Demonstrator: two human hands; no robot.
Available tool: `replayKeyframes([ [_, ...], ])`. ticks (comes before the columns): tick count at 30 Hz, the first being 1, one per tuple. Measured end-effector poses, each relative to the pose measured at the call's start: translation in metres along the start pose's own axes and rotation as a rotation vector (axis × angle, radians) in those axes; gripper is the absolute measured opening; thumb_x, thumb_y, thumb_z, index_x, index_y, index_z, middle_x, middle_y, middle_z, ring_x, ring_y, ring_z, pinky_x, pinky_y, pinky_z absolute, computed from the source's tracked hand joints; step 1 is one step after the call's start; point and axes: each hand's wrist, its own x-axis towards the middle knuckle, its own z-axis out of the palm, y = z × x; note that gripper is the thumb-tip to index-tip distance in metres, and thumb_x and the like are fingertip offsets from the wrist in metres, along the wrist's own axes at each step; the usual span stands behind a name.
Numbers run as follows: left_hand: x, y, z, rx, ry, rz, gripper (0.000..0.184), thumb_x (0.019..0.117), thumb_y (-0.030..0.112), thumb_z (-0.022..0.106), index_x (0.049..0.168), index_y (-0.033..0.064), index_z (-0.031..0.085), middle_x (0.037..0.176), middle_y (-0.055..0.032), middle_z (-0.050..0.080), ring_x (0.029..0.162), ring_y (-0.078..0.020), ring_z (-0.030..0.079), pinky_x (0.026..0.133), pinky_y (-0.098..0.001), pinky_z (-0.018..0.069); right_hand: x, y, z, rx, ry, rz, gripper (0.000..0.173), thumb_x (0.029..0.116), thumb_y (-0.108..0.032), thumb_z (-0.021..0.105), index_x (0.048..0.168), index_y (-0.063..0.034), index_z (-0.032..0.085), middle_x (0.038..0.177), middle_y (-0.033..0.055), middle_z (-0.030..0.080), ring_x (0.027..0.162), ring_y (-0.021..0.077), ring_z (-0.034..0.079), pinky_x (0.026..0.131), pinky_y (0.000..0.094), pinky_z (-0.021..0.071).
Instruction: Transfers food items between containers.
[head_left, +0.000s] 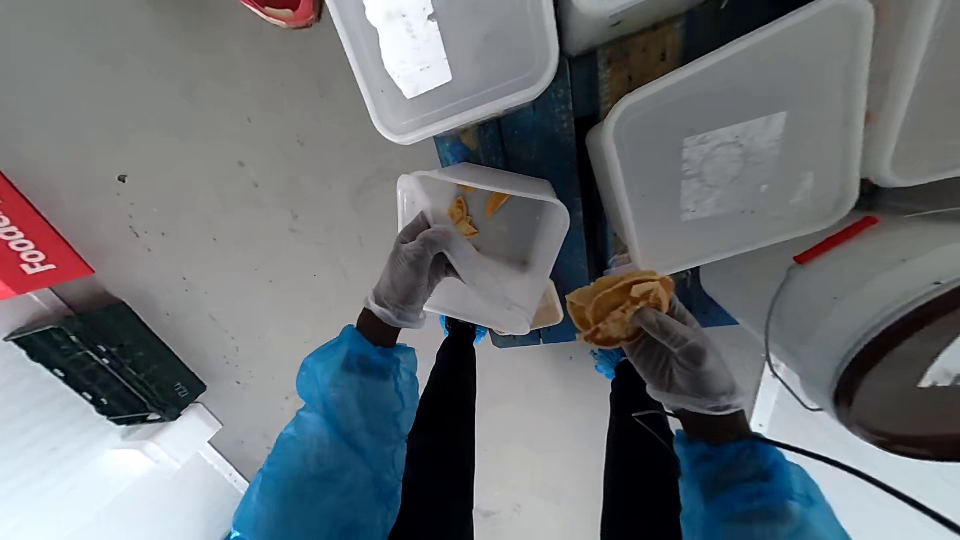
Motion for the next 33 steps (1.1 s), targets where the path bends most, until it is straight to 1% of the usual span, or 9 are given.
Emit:
replayKeyframes([
  [9,-0.005,-0.007,-0.011,-0.009,-0.017,0.059,0.022,0.0983,0.013,0.043,0.113,0.0155,0.059,0.094,0.0003,0.075,0.081,-0.0098,0.074,0.071,-0.0285,0.0645,-0.006,0.033,-0.041,0.123,0.012,0.023,0.038,0.0925,-0.013,0.072,0.128,-0.0105,0.060,0.116,0.0113,0.069,0.105,0.0205,0.070,0.094,0.0420,0.0600],
  [14,-0.004,-0.007,-0.018,-0.007,-0.031,0.101,0.022,0.0982,0.014,0.046,0.115,0.0142,0.060,0.097,-0.0003,0.074,0.085,-0.0100,0.074,0.075,-0.0296,0.0644,0.021,0.090,-0.059,-0.725,0.271,0.241,0.042,0.0926,-0.016,0.070,0.134,-0.0103,0.063,0.122,0.0110,0.070,0.109,0.0226,0.069,0.094,0.0463,0.0579],
  [17,-0.004,-0.008,-0.016,-0.010,-0.027,0.107,0.022,0.0968,0.016,0.048,0.115,0.0140,0.060,0.096,-0.0005,0.074,0.084,-0.0103,0.074,0.074,-0.0298,0.0646,0.067,0.143,-0.053,-1.059,0.190,0.377,0.042,0.0955,-0.018,0.072,0.133,-0.0008,0.062,0.122,0.0236,0.068,0.113,0.0354,0.066,0.100,0.0570,0.0519],
  [19,-0.006,-0.009,-0.018,-0.007,-0.027,0.096,0.024,0.0964,0.017,0.050,0.119,0.0140,0.059,0.098,-0.0006,0.074,0.085,-0.0105,0.074,0.074,-0.0300,0.0645,0.090,0.180,-0.051,-1.227,0.151,0.331,0.043,0.0940,-0.022,0.072,0.130,-0.0012,0.062,0.115,0.0250,0.068,0.106,0.0387,0.068,0.091,0.0594,0.0542],
  [21,-0.009,-0.009,-0.022,-0.007,-0.018,0.103,0.024,0.0963,0.016,0.050,0.118,0.0139,0.060,0.097,-0.0005,0.074,0.085,-0.0101,0.074,0.074,-0.0296,0.0647,0.115,0.191,-0.035,-1.359,0.141,0.406,0.048,0.0954,-0.020,0.069,0.139,-0.0032,0.059,0.126,0.0257,0.066,0.116,0.0421,0.064,0.098,0.0635,0.0499],
  [26,-0.014,-0.010,-0.035,0.001,-0.035,0.136,0.022,0.0970,0.018,0.053,0.116,0.0150,0.063,0.096,0.0002,0.075,0.085,-0.0088,0.074,0.076,-0.0284,0.0641,0.123,0.193,-0.010,-1.500,0.287,0.420,0.050,0.0951,-0.019,0.069,0.142,-0.0059,0.057,0.134,0.0240,0.063,0.123,0.0429,0.061,0.100,0.0642,0.0487],
  [29,-0.018,-0.011,-0.038,0.009,-0.043,0.127,0.023,0.0969,0.022,0.057,0.118,0.0157,0.063,0.096,0.0009,0.075,0.084,-0.0086,0.074,0.076,-0.0283,0.0641,0.112,0.183,-0.001,-1.482,0.414,0.382,0.048,0.0907,-0.012,0.071,0.137,-0.0084,0.059,0.127,0.0229,0.067,0.113,0.0439,0.066,0.091,0.0651,0.0535],
  [32,-0.021,-0.011,-0.038,0.005,-0.033,0.117,0.022,0.0963,0.018,0.055,0.117,0.0161,0.064,0.095,0.0027,0.075,0.084,-0.0075,0.074,0.075,-0.0271,0.0641,0.110,0.137,0.022,-1.406,0.249,0.719,0.052,0.1034,-0.007,0.057,0.153,-0.0055,0.043,0.151,0.0232,0.051,0.137,0.0425,0.051,0.109,0.0596,0.0418],
  [33,-0.021,-0.011,-0.038,0.000,-0.031,0.118,0.023,0.0964,0.017,0.054,0.117,0.0157,0.064,0.095,0.0024,0.075,0.084,-0.0074,0.074,0.075,-0.0270,0.0639,0.109,0.147,0.012,-1.428,0.266,0.640,0.050,0.1026,-0.009,0.059,0.151,-0.0038,0.046,0.148,0.0239,0.053,0.135,0.0425,0.053,0.109,0.0597,0.0428],
])
